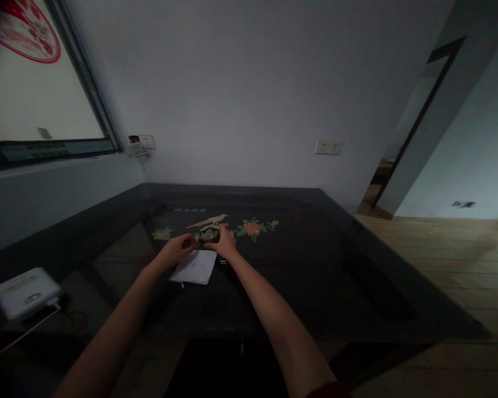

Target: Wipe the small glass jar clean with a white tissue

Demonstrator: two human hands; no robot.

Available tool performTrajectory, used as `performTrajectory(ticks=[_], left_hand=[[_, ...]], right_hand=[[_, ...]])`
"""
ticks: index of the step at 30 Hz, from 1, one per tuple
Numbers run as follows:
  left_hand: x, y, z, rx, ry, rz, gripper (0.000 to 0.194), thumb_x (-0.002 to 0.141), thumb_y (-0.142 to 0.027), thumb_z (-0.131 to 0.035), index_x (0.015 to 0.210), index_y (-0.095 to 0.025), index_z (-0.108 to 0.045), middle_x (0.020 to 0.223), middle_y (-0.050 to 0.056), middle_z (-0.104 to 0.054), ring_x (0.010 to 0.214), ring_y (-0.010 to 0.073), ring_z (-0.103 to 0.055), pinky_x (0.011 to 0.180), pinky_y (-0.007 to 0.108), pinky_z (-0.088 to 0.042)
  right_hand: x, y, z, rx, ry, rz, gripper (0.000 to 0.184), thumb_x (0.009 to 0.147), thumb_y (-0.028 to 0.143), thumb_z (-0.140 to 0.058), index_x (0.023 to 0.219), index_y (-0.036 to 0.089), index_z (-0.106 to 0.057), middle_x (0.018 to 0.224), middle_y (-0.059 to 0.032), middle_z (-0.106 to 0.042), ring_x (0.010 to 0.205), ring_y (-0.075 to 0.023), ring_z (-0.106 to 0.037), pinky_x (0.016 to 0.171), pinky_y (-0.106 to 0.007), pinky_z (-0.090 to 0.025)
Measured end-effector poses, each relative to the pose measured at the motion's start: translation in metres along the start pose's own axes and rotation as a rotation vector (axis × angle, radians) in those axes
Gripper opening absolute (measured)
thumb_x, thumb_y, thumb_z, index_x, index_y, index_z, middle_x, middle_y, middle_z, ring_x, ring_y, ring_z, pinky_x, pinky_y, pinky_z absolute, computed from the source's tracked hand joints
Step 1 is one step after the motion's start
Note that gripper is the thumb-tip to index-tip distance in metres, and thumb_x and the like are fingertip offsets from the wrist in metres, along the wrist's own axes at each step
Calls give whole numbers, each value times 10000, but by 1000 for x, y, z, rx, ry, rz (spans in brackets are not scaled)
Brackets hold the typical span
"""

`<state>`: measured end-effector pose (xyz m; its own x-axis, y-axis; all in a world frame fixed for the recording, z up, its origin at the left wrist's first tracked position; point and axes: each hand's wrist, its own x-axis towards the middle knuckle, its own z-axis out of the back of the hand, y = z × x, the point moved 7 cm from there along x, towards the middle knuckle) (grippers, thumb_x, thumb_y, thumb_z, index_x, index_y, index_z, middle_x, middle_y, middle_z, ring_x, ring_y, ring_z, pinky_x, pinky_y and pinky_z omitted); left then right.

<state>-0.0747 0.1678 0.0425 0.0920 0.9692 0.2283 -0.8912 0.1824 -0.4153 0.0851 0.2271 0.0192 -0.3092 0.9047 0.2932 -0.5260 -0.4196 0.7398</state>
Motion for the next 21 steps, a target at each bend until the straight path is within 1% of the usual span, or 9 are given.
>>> performTrajectory(ticks=[1, 3, 6, 8, 12, 16, 18, 21], left_hand=[[0, 1, -2, 2, 16, -9, 182, 776, -296, -531, 891, -173, -601, 847, 45, -635, 781, 176, -582, 677, 250, -410], [0, 4, -5, 7, 61, -8, 235, 715, -268, -583, 921, -158, -610, 921, 66, -626, 825, 186, -585, 713, 260, -432], [-2, 8, -9, 18, 114, 23, 334, 670, -300, -622, 968, -147, -621, 995, 89, -604, 840, 200, -594, 739, 280, -454], [-3, 8, -11, 24, 129, 28, 349, 666, -315, -628, 975, -152, -624, 1000, 90, -604, 842, 206, -596, 746, 287, -457], [-4, -1, -17, 19, 156, -6, 267, 693, -319, -611, 915, -169, -614, 937, 75, -622, 851, 212, -589, 733, 286, -445], [-6, -22, -25, 31, 174, -71, 240, 710, -343, -612, 874, -169, -586, 927, 67, -622, 836, 205, -583, 706, 277, -429], [-11, -39, -31, 61, 184, -111, 254, 727, -370, -610, 880, -171, -573, 955, 73, -623, 829, 207, -586, 688, 280, -425], [-19, -68, -38, 162, 161, -163, 263, 758, -397, -598, 904, -183, -559, 997, 83, -629, 859, 226, -600, 712, 303, -425]], right_hand=[[1, 0, -2, -24, 3, -32, 819, 594, 407, -787, 1307, 250, -417, 1265, -107, -540, 1174, -304, -484, 929, -435, -393], [2, 0, -6, -69, 12, -92, 880, 578, 443, -790, 1335, 245, -386, 1307, -121, -516, 1206, -335, -457, 937, -469, -378], [4, 0, -10, -104, 35, -113, 911, 579, 474, -782, 1350, 219, -369, 1327, -143, -505, 1230, -364, -434, 946, -503, -359], [5, 0, -11, -100, 40, -102, 870, 584, 477, -780, 1323, 222, -399, 1298, -134, -535, 1218, -353, -453, 949, -498, -359], [3, -2, -9, -66, 20, -89, 811, 586, 438, -790, 1288, 240, -435, 1254, -109, -580, 1178, -313, -504, 956, -467, -366], [-6, -6, 2, -57, 1, -97, 795, 582, 412, -794, 1277, 230, -452, 1253, -104, -589, 1176, -306, -513, 962, -463, -360], [-12, -10, 11, -64, -3, -99, 784, 583, 413, -795, 1268, 228, -462, 1237, -102, -601, 1170, -304, -522, 966, -465, -354], [-24, -19, 30, -74, -10, -100, 784, 564, 420, -809, 1250, 224, -482, 1208, -98, -620, 1154, -300, -539, 962, -459, -359]])
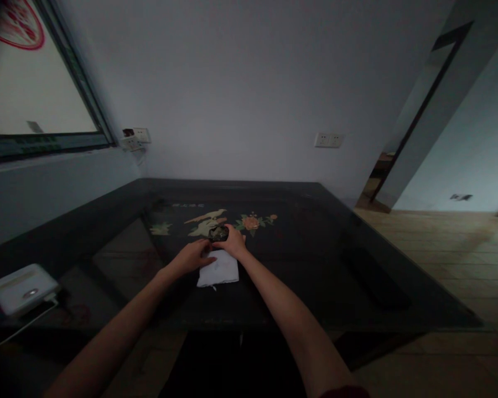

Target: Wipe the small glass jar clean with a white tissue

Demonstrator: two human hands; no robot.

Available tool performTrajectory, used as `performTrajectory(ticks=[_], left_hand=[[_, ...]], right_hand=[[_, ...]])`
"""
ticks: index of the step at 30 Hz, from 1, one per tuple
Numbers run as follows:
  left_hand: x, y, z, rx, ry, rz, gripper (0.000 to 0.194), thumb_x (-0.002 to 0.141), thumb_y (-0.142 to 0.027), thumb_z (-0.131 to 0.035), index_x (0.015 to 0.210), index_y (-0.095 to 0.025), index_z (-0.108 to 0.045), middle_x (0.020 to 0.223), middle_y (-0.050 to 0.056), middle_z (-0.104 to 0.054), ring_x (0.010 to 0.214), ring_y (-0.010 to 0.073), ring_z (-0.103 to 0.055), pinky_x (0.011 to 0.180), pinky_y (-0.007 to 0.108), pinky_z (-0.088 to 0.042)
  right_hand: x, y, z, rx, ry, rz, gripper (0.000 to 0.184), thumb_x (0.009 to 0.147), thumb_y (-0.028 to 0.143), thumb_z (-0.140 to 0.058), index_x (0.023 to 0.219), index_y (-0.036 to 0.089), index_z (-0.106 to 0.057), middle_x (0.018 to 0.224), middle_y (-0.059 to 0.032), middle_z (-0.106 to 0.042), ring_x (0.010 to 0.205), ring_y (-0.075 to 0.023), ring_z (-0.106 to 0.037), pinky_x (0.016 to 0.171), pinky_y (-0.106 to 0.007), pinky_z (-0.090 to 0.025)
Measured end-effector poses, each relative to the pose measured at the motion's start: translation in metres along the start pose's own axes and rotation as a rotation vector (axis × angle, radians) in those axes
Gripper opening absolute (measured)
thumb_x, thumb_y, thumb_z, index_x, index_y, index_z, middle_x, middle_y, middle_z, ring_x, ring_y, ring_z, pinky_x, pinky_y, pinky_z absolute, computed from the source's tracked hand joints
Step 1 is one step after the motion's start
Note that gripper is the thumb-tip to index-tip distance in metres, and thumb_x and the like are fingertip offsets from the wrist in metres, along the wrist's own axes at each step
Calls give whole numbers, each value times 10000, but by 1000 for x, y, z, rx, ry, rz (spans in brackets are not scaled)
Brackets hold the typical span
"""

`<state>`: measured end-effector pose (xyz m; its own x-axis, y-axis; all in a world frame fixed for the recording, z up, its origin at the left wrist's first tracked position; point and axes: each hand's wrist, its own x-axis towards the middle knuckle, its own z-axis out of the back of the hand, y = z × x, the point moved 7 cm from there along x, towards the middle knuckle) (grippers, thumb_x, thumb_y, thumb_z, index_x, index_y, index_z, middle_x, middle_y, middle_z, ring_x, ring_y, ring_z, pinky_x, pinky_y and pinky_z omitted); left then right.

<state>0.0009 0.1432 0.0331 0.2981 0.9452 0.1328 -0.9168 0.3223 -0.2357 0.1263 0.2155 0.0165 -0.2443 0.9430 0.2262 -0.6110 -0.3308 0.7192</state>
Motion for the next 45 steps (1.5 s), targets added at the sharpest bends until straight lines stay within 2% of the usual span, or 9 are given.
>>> performTrajectory(ticks=[7, 13, 18, 22, 25, 29, 31, 37, 45], left_hand=[[5, -69, -11, 157, -18, -113, 286, 806, -421, -559, 961, -180, -542, 1034, 109, -635, 980, 274, -599, 815, 367, -420], [30, -101, -21, 101, 19, -126, 352, 795, -484, -561, 981, -187, -540, 1054, 103, -637, 944, 259, -620, 781, 347, -444], [46, -95, -23, -72, 34, -118, 342, 773, -516, -584, 920, -208, -561, 978, 69, -656, 887, 232, -629, 706, 300, -452], [51, -70, -16, -192, -104, -82, 272, 787, -458, -591, 891, -208, -564, 909, 47, -657, 844, 213, -626, 709, 304, -461], [54, -57, -16, -367, -192, -107, 347, 753, -382, -647, 1017, -182, -543, 978, 70, -645, 878, 212, -622, 774, 341, -485], [56, -67, -16, -671, -215, -313, 733, 673, -317, -738, 1294, -167, -380, 1236, 153, -555, 1071, 251, -586, 892, 401, -488], [54, -74, -12, -756, -242, -387, 814, 667, -328, -752, 1343, -185, -321, 1301, 167, -511, 1149, 268, -551, 952, 430, -465], [44, -92, 3, -865, -322, -479, 906, 642, -345, -782, 1373, -219, -263, 1354, 179, -462, 1228, 296, -497, 1032, 505, -403], [36, -98, 17, -827, -288, -479, 848, 644, -344, -781, 1353, -213, -334, 1374, 168, -450, 1261, 306, -463, 1059, 513, -377]], right_hand=[[-28, -40, 58, -2, -50, -53, 731, 555, 367, -824, 1207, 219, -527, 1167, -94, -642, 1120, -292, -576, 945, -439, -396], [-42, -67, 92, 73, -109, -71, 716, 534, 311, -835, 1185, 252, -542, 1144, -57, -654, 1094, -261, -597, 935, -424, -426], [-45, -73, 94, 134, -123, -56, 725, 528, 271, -834, 1188, 218, -537, 1134, -76, -655, 1064, -248, -614, 912, -393, -454], [-45, -67, 94, 152, -122, -30, 736, 520, 272, -837, 1184, 172, -537, 1128, -108, -655, 1049, -246, -618, 902, -381, -464], [-47, -55, 98, 132, -146, 13, 741, 496, 251, -846, 1172, 172, -554, 1128, -110, -653, 1057, -261, -609, 923, -414, -451], [-54, -24, 105, 192, -146, 209, 737, 504, 240, -846, 1183, 204, -560, 1182, -95, -624, 1120, -263, -570, 982, -439, -418], [-57, -13, 107, 241, -139, 288, 774, 516, 244, -846, 1224, 211, -535, 1240, -102, -588, 1171, -262, -535, 1012, -434, -401], [-63, -7, 108, 428, 2, 388, 932, 549, 286, -846, 1364, 273, -395, 1393, -103, -453, 1281, -267, -439, 1025, -429, -409], [-70, 6, 119, 318, 26, 483, 866, 593, 343, -827, 1359, 299, -426, 1387, -79, -468, 1297, -261, -421, 1096, -465, -322]])
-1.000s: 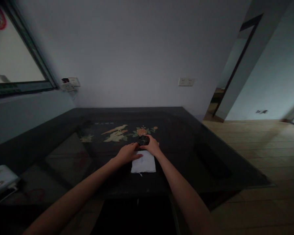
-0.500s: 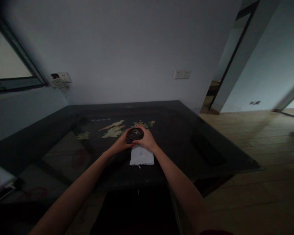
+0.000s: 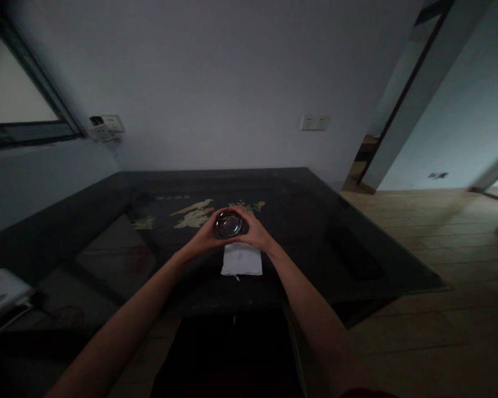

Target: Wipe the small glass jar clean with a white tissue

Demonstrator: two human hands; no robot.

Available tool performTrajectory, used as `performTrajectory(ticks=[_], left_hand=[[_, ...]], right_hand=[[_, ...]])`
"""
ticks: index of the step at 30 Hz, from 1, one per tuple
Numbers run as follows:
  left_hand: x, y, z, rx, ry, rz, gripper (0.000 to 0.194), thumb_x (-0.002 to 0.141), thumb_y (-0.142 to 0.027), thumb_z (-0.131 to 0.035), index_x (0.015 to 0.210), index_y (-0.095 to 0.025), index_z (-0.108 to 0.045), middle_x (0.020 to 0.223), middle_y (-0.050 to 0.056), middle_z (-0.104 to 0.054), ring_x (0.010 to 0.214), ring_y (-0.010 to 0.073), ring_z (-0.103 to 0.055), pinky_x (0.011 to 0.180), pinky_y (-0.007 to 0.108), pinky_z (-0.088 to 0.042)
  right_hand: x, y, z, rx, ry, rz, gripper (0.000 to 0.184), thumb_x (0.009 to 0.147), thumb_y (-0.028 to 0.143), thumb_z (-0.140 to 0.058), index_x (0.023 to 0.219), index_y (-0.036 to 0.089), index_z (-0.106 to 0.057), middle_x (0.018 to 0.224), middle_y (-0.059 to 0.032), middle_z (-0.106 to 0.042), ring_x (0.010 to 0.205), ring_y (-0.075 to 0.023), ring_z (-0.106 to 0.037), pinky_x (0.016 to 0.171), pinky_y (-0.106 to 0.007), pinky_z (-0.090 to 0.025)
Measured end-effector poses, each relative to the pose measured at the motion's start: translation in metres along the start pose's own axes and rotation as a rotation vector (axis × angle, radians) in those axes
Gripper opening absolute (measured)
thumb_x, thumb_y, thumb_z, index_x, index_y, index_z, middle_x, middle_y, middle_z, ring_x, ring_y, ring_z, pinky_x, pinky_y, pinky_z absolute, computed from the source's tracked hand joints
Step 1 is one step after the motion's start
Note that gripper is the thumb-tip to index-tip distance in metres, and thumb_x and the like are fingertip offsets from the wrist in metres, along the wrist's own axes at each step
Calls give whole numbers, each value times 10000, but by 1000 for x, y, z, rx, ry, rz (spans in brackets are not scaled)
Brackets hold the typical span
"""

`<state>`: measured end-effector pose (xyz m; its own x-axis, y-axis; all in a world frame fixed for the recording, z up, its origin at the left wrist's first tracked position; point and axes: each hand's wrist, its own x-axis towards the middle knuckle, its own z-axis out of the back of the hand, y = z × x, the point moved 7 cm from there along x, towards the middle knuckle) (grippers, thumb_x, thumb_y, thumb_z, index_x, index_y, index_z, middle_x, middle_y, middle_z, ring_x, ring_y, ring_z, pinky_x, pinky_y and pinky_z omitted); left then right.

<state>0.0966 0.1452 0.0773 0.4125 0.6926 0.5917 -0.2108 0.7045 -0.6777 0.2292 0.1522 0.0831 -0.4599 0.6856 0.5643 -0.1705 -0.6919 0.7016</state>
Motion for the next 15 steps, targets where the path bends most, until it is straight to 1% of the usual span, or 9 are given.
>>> performTrajectory(ticks=[3, 6, 8, 9, 10, 11, 13, 14, 15], left_hand=[[0, -1, 2, 11, 21, 15, 835, 635, -355, -786, 1339, -201, -364, 1363, 171, -466, 1248, 309, -475, 1048, 516, -387], [1, -1, 3, -21, 23, 14, 832, 630, -361, -787, 1334, -204, -373, 1354, 171, -479, 1227, 304, -500, 1025, 506, -413], [1, 0, 5, -42, 19, 17, 826, 622, -351, -793, 1324, -208, -381, 1337, 163, -497, 1210, 295, -516, 1013, 489, -428], [1, 1, 7, -38, 8, 24, 826, 613, -340, -800, 1316, -208, -387, 1327, 157, -505, 1205, 292, -519, 1012, 482, -430], [2, 3, 10, -24, -10, 34, 829, 602, -326, -808, 1308, -207, -391, 1316, 152, -512, 1201, 290, -521, 1012, 476, -429], [2, 5, 14, -4, -35, 47, 830, 595, -310, -811, 1303, -205, -392, 1307, 146, -517, 1195, 287, -523, 1011, 471, -430], [1, 9, 22, 57, -87, 70, 826, 599, -282, -804, 1305, -204, -382, 1304, 138, -511, 1183, 280, -527, 1003, 459, -436], [1, 11, 25, 98, -111, 74, 821, 606, -270, -795, 1308, -205, -375, 1310, 136, -502, 1182, 277, -525, 1002, 453, -436], [0, 12, 28, 144, -133, 71, 811, 617, -260, -784, 1312, -206, -370, 1319, 134, -490, 1186, 275, -519, 1006, 449, -432]], right_hand=[[0, 0, -3, -23, 33, -9, 891, 601, 357, -822, 1383, 303, -399, 1414, -74, -450, 1321, -263, -393, 1119, -475, -281], [0, -2, -4, 29, 55, -33, 920, 602, 362, -818, 1402, 295, -370, 1453, -78, -399, 1348, -259, -355, 1130, -469, -263], [-1, -4, 0, 107, 63, -67, 955, 588, 367, -822, 1413, 302, -344, 1488, -72, -343, 1364, -255, -328, 1115, -456, -295], [-1, -6, 4, 147, 70, -93, 960, 584, 371, -821, 1413, 304, -340, 1490, -69, -338, 1361, -252, -334, 1096, -445, -330], [-2, -9, 9, 176, 83, -129, 943, 588, 376, -816, 1406, 298, -352, 1473, -73, -366, 1341, -248, -364, 1065, -431, -373], [-4, -13, 13, 185, 104, -179, 894, 602, 381, -804, 1386, 281, -387, 1426, -83, -431, 1295, -244, -424, 1021, -416, -418], [-11, -26, 21, 111, 187, -322, 685, 659, 393, -757, 1275, 207, -523, 1188, -101, -616, 1084, -227, -584, 901, -391, -488], [-15, -34, 24, 31, 242, -398, 578, 671, 392, -744, 1181, 169, -591, 1040, -95, -667, 948, -213, -628, 835, -375, -504], [-21, -43, 28, -73, 295, -473, 495, 669, 390, -743, 1087, 147, -635, 910, -78, -681, 830, -199, -638, 766, -354, -507]])
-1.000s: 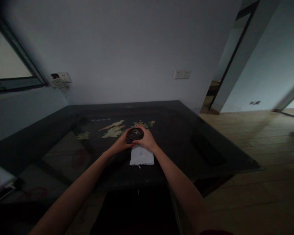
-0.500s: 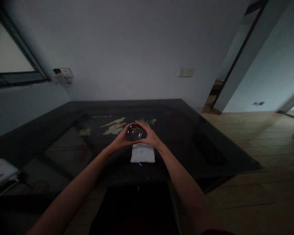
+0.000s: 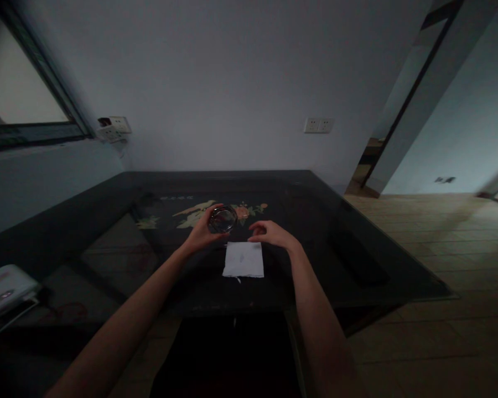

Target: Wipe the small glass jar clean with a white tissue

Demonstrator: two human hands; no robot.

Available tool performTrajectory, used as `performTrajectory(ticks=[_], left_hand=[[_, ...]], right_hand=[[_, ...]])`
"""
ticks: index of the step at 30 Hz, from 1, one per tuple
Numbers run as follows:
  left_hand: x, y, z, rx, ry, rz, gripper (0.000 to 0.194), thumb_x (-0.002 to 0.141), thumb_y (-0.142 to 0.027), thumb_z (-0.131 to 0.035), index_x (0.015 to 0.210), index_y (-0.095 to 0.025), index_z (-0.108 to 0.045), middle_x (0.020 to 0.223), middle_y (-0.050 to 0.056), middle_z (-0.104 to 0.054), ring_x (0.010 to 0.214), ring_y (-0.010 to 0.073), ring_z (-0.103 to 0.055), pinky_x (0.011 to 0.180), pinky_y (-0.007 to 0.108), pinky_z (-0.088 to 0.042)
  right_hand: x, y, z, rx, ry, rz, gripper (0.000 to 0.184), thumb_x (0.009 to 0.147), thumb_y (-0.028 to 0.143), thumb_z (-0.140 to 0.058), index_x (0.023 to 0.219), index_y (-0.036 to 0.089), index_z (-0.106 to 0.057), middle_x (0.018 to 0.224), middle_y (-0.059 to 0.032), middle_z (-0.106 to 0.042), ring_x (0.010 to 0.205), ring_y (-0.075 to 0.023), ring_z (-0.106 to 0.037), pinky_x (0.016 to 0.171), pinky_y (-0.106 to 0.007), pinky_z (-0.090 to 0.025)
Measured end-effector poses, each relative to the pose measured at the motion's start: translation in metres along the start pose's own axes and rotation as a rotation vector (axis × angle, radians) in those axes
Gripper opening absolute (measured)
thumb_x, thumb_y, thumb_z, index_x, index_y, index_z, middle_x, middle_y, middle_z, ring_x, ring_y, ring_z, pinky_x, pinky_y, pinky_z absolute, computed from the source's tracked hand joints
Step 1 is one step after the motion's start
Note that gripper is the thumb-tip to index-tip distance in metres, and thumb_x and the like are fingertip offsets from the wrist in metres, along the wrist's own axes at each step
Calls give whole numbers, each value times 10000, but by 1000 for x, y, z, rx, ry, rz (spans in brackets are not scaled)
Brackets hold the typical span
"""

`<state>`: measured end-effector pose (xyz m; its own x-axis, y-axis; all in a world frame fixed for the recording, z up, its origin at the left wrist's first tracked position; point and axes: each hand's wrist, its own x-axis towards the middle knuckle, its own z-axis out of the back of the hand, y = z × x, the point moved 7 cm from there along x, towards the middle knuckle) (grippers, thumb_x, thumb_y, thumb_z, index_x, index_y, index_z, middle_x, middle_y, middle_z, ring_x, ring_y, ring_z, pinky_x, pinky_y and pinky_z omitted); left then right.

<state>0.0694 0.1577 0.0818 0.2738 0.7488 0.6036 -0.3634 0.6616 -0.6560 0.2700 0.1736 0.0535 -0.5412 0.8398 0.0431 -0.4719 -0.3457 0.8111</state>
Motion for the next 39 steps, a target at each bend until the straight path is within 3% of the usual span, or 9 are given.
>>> performTrajectory(ticks=[4, 9, 13, 17, 24, 29, 32, 35, 39], left_hand=[[-2, -1, 5, 147, -65, -52, 771, 651, -234, -741, 1319, -205, -358, 1341, 135, -453, 1213, 276, -487, 1033, 451, -400], [-3, -6, 5, 189, -89, -72, 755, 673, -237, -716, 1325, -194, -340, 1324, 140, -457, 1182, 263, -505, 1013, 434, -416], [-3, -8, 2, 204, -71, -72, 743, 667, -238, -722, 1310, -197, -352, 1317, 134, -468, 1180, 261, -507, 1017, 432, -409], [-3, -7, 0, 187, -58, -75, 761, 657, -236, -736, 1312, -200, -350, 1317, 129, -467, 1193, 266, -498, 1014, 437, -414], [-2, -2, 2, 140, -112, -41, 819, 611, -277, -784, 1312, -191, -370, 1298, 148, -477, 1199, 296, -489, 1008, 471, -409], [-3, -9, 4, 178, -157, -60, 799, 614, -270, -778, 1306, -210, -382, 1283, 128, -476, 1209, 286, -468, 1017, 457, -408], [-4, -12, 1, 217, -148, -55, 779, 623, -246, -766, 1303, -235, -386, 1272, 110, -454, 1217, 279, -449, 1028, 457, -403], [-6, -11, -7, 246, -120, -41, 761, 625, -212, -755, 1295, -242, -395, 1255, 101, -426, 1206, 265, -450, 1026, 439, -411], [-8, -7, -14, 245, -91, -22, 748, 635, -197, -740, 1297, -248, -395, 1256, 101, -402, 1208, 263, -444, 1011, 432, -422]], right_hand=[[-7, -26, 5, -342, 15, -216, 432, 571, 409, -800, 896, 161, -659, 762, -41, -645, 676, -176, -592, 604, -288, -447], [-8, -28, -9, -455, 97, -239, 445, 453, 405, -851, 777, 202, -625, 806, -47, -642, 741, -213, -589, 597, -284, -424], [-3, -28, -20, -419, 158, -221, 377, 471, 363, -843, 703, 204, -592, 753, -20, -621, 711, -189, -566, 584, -266, -397], [2, -18, -27, -225, 167, -146, 298, 512, 254, -798, 665, 180, -553, 626, 37, -535, 595, -123, -485, 532, -236, -340], [5, -5, -16, 107, -54, -84, 157, 689, 217, -597, 813, 171, -511, 643, 35, -549, 564, -98, -518, 519, -207, -363], [-1, -14, 23, 213, -520, -111, 222, 701, 317, -603, 860, 173, -547, 700, -19, -640, 583, -144, -583, 507, -229, -416], [-9, -4, 38, 197, -766, 21, 261, 722, 376, -601, 878, 166, -588, 810, -63, -681, 698, -183, -627, 584, -264, -469], [-9, 15, 30, 179, -782, 160, 284, 737, 408, -617, 881, 163, -629, 871, -77, -691, 790, -203, -639, 684, -294, -494], [-3, 38, 1, 109, -605, 264, 241, 772, 379, -628, 889, 174, -677, 844, -56, -690, 764, -185, -629, 715, -304, -495]])
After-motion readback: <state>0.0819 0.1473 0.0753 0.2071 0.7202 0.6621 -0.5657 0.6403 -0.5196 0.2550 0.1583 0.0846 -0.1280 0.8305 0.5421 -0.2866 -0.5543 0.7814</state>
